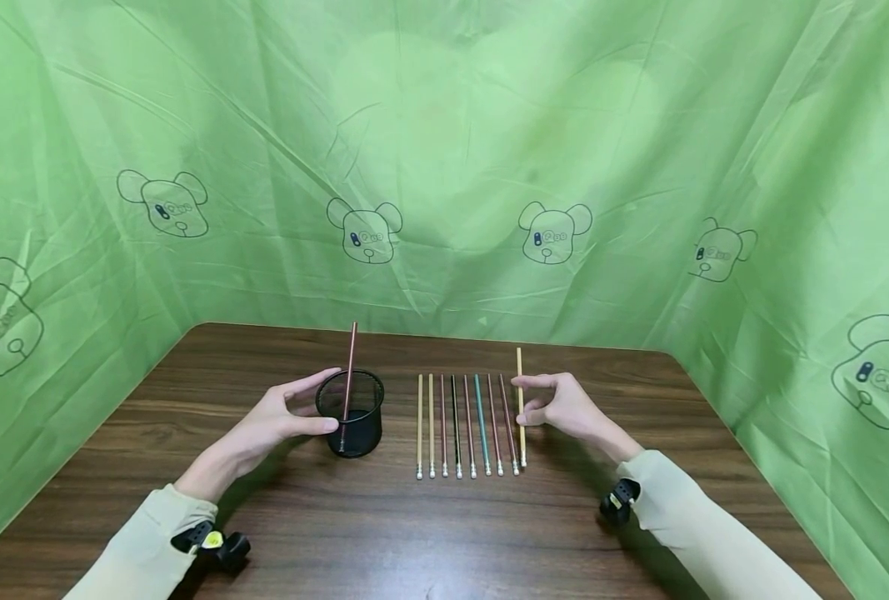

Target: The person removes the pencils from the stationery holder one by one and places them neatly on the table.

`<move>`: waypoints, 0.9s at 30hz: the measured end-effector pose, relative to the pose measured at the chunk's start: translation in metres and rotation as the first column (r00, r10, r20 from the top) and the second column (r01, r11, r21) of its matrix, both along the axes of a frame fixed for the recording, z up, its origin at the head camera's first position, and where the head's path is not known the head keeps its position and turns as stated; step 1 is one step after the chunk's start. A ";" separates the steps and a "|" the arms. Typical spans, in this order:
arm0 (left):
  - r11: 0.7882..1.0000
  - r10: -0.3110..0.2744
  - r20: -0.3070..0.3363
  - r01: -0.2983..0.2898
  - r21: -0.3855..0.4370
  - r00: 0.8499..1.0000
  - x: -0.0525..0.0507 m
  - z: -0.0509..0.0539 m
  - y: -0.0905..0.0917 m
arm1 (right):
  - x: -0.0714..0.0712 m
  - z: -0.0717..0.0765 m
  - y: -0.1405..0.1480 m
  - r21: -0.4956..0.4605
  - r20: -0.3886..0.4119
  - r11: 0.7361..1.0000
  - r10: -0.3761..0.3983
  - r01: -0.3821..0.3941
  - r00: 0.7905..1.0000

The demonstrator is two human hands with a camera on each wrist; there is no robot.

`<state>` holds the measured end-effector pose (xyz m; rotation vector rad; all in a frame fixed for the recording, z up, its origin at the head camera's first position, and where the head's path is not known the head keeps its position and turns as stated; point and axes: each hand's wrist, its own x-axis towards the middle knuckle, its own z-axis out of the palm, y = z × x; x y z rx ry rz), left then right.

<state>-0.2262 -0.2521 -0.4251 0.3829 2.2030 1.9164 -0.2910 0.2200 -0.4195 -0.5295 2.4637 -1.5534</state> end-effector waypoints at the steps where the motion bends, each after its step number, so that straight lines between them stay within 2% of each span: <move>1: 1.000 0.000 -0.001 0.000 0.001 1.000 0.000 0.000 0.000 | 0.000 0.000 0.001 0.003 0.005 1.000 0.001 -0.001 1.000; 8: 1.000 -0.003 -0.005 0.003 0.010 1.000 0.000 0.000 0.001 | -0.001 -0.002 0.007 0.009 0.066 1.000 0.002 -0.003 0.998; 14: 1.000 -0.003 0.002 0.003 0.006 1.000 0.001 -0.002 0.000 | -0.002 -0.007 0.011 -0.013 0.115 0.999 0.032 -0.030 0.993; 20: 1.000 -0.005 -0.006 0.005 0.000 1.000 0.002 -0.002 0.000 | -0.004 -0.011 0.014 0.015 0.103 1.000 0.023 -0.024 0.994; 27: 1.000 -0.003 -0.017 0.003 0.012 1.000 0.000 -0.001 0.001 | -0.004 -0.005 0.011 0.086 0.077 0.996 0.020 -0.026 0.997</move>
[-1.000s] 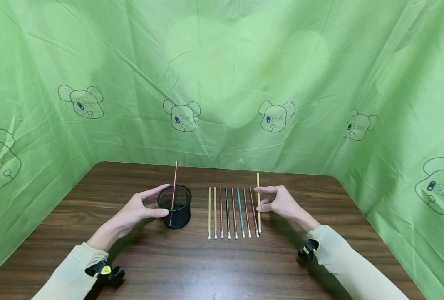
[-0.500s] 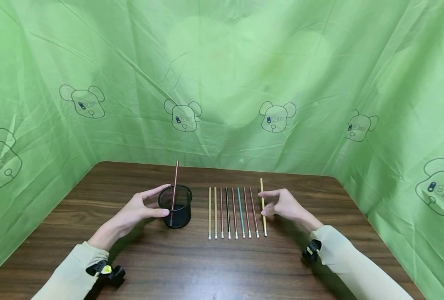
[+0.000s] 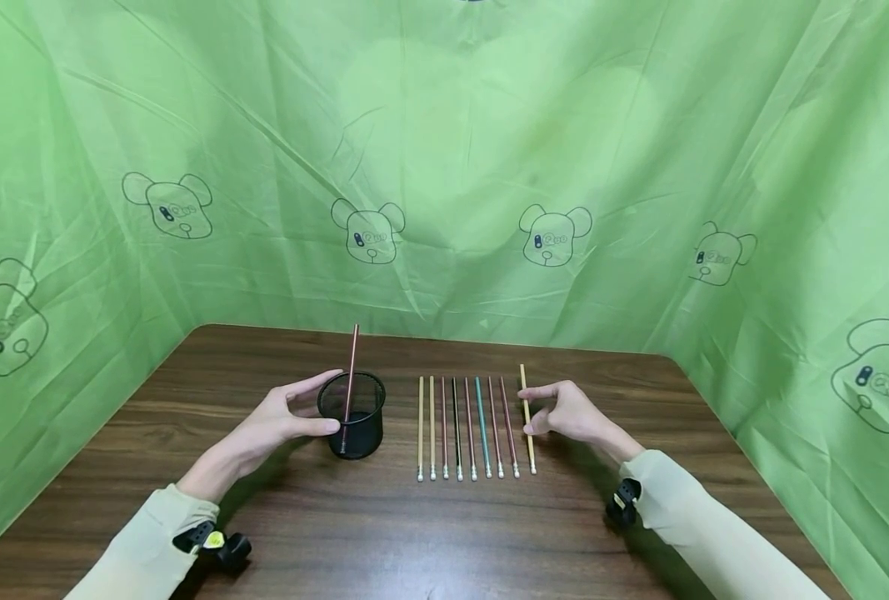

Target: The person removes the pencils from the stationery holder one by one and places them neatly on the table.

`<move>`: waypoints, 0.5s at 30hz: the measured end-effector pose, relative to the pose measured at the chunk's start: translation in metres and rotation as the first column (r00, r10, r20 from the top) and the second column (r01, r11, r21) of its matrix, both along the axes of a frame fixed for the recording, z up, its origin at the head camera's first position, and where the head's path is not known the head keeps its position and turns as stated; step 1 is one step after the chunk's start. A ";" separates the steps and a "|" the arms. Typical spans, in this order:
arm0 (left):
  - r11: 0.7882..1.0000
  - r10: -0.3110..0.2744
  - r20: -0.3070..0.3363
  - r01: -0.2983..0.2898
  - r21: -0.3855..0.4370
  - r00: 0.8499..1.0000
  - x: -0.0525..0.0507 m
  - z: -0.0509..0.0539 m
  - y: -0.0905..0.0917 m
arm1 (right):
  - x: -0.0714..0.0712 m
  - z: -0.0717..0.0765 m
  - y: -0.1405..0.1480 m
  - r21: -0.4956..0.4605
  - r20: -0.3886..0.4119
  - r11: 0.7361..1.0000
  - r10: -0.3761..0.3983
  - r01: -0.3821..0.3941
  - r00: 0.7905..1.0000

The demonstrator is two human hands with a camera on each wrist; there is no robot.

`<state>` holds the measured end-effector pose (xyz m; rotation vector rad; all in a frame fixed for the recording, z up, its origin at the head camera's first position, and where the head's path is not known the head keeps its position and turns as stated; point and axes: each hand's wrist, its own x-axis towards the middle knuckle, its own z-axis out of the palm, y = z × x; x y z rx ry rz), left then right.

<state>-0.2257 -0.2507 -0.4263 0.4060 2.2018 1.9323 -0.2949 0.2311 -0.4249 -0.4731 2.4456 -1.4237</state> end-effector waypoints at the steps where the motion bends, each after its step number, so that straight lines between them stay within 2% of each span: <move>1: 1.000 0.000 -0.001 0.000 0.000 1.000 0.000 0.000 0.000 | 0.000 0.001 0.000 0.011 -0.006 1.000 0.002 -0.002 1.000; 8: 1.000 -0.004 0.003 0.004 0.004 1.000 -0.001 0.000 0.000 | -0.002 0.002 -0.003 0.065 -0.041 0.998 0.016 -0.013 0.999; 15: 1.000 0.001 0.013 -0.001 0.005 1.000 0.000 0.000 0.000 | -0.003 0.000 -0.005 0.089 -0.038 0.996 0.019 -0.016 0.999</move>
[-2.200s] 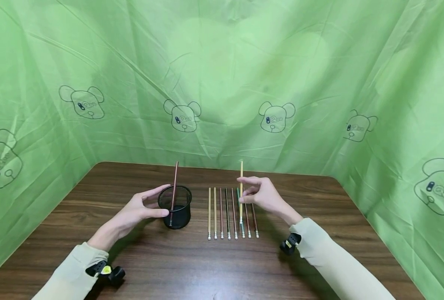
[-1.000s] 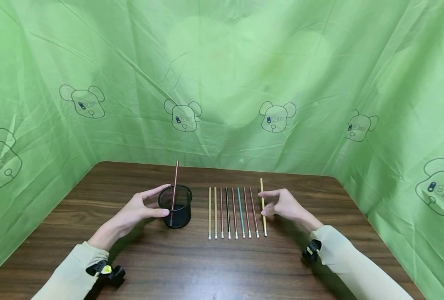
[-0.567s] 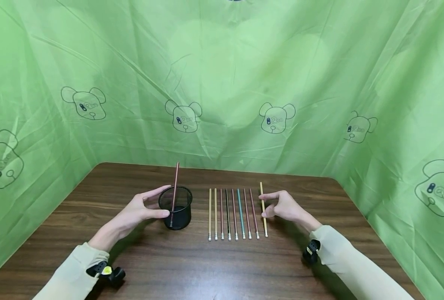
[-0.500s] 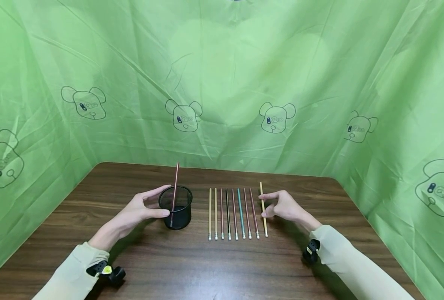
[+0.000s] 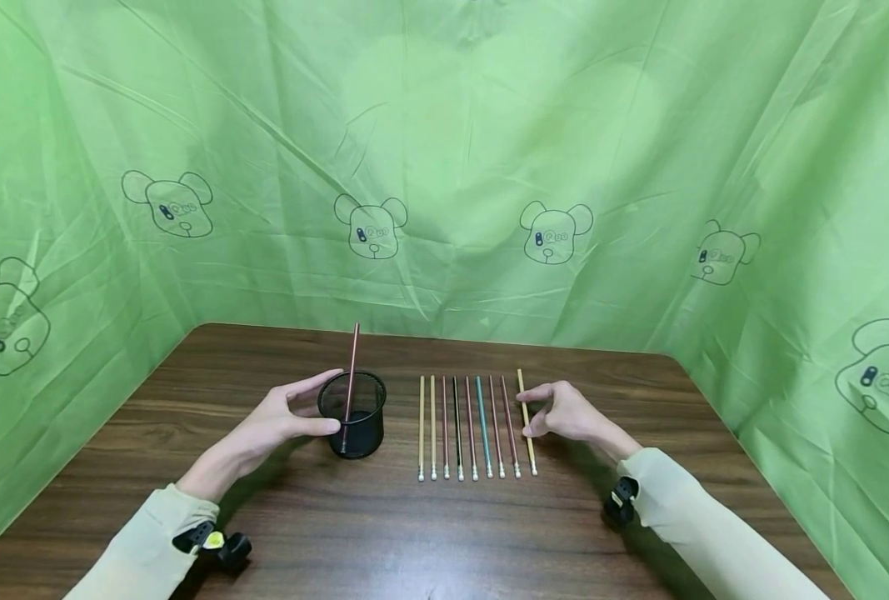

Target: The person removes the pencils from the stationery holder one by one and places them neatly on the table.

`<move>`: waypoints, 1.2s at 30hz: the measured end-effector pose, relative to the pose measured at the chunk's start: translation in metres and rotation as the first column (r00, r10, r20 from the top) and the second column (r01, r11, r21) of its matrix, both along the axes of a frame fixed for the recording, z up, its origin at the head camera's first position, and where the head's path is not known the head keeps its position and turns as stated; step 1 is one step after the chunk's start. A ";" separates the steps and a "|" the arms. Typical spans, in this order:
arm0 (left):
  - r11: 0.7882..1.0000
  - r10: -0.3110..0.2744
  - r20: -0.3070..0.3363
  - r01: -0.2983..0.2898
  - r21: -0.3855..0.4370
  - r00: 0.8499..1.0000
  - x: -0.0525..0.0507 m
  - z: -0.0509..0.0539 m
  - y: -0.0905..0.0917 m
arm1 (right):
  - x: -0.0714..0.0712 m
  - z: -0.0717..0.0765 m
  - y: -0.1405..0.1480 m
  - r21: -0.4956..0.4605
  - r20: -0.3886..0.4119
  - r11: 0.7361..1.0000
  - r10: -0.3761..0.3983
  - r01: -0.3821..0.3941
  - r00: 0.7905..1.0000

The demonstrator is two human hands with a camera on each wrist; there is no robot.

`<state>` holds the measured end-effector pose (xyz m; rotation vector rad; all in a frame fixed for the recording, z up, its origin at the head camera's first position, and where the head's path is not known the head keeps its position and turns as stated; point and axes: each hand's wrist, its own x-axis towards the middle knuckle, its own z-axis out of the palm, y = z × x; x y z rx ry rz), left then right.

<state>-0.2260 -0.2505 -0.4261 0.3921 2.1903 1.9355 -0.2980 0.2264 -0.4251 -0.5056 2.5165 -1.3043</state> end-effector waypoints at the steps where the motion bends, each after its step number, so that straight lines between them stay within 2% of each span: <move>1: 1.000 -0.001 0.001 0.001 0.001 1.000 0.000 0.000 0.000 | 0.000 0.000 0.000 0.000 -0.001 1.000 0.002 -0.002 1.000; 9: 1.000 0.005 0.000 -0.005 -0.016 1.000 0.002 0.003 0.000 | -0.001 -0.002 -0.002 0.070 -0.059 0.997 -0.032 0.036 0.998; 14: 1.000 0.005 -0.001 -0.005 -0.018 1.000 0.001 0.003 0.000 | 0.000 -0.001 -0.005 0.095 -0.062 0.994 -0.053 0.059 0.997; 24: 1.000 -0.001 -0.007 0.001 -0.015 1.000 0.000 0.003 -0.001 | 0.003 0.000 -0.009 0.151 -0.103 0.986 -0.053 0.068 0.993; 36: 1.000 -0.004 0.000 0.004 -0.006 1.000 0.001 0.000 0.000 | 0.007 -0.003 -0.008 0.137 -0.074 0.986 -0.082 0.092 0.994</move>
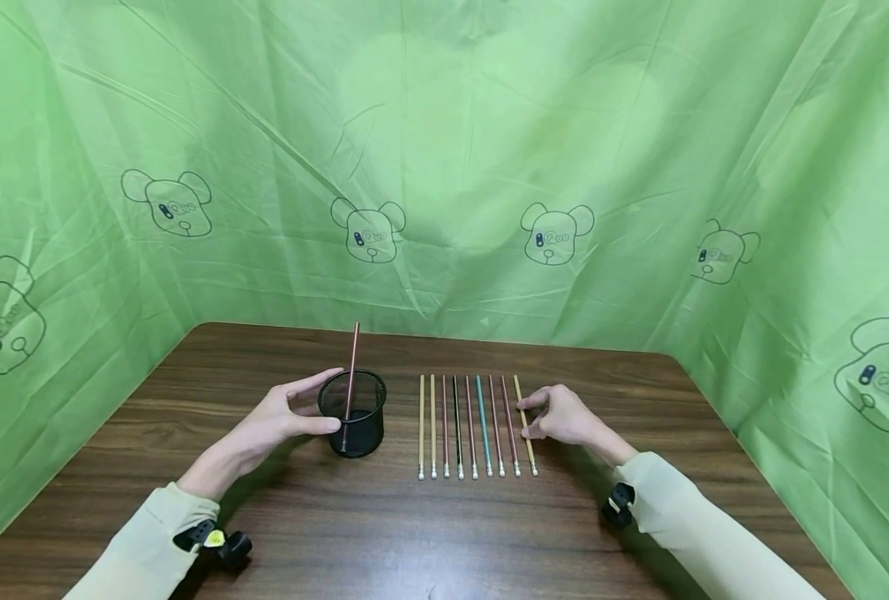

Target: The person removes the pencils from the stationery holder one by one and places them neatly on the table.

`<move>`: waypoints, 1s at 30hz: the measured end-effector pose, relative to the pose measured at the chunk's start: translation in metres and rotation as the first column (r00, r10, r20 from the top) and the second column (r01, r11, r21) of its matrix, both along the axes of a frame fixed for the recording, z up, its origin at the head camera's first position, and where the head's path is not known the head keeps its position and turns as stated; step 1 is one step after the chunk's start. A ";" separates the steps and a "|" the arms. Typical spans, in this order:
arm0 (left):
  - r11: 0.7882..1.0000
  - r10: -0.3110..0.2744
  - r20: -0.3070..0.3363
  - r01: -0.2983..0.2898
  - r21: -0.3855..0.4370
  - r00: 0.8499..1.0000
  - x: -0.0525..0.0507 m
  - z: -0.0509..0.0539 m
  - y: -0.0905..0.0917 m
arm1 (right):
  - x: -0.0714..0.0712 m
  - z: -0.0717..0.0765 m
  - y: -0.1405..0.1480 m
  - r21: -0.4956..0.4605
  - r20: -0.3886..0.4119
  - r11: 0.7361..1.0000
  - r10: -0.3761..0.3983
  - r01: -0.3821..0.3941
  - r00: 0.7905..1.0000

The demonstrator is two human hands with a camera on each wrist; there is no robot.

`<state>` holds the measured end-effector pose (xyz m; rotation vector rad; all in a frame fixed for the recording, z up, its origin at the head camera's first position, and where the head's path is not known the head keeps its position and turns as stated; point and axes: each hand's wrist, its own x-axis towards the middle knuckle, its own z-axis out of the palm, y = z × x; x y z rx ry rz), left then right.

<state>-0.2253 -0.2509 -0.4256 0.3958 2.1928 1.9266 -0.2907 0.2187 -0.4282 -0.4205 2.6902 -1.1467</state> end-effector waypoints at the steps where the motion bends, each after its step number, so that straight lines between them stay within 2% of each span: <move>1: 1.000 0.000 0.001 0.000 0.002 1.000 0.000 0.000 0.000 | 0.000 0.000 0.000 0.001 0.003 1.000 -0.004 0.004 1.000; 5: 1.000 0.000 0.002 0.000 0.003 1.000 0.000 -0.001 0.001 | 0.001 0.001 0.002 -0.007 0.020 1.000 -0.015 0.015 1.000; 9: 1.000 0.002 -0.002 -0.002 -0.002 1.000 -0.001 -0.001 0.001 | 0.003 0.005 0.003 -0.041 0.001 0.999 -0.014 0.014 1.000; 15: 1.000 -0.004 -0.004 0.004 0.006 1.000 0.000 0.001 0.001 | 0.007 0.018 -0.011 -0.058 -0.103 0.998 -0.011 0.005 0.995; 23: 1.000 0.000 -0.002 0.000 0.000 1.000 0.000 0.001 0.001 | 0.013 0.028 -0.051 -0.098 -0.194 0.990 0.086 -0.106 0.977; 30: 1.000 -0.001 -0.002 0.001 -0.001 1.000 -0.001 0.001 0.001 | 0.012 0.038 -0.094 -0.167 -0.249 0.967 0.149 -0.194 0.957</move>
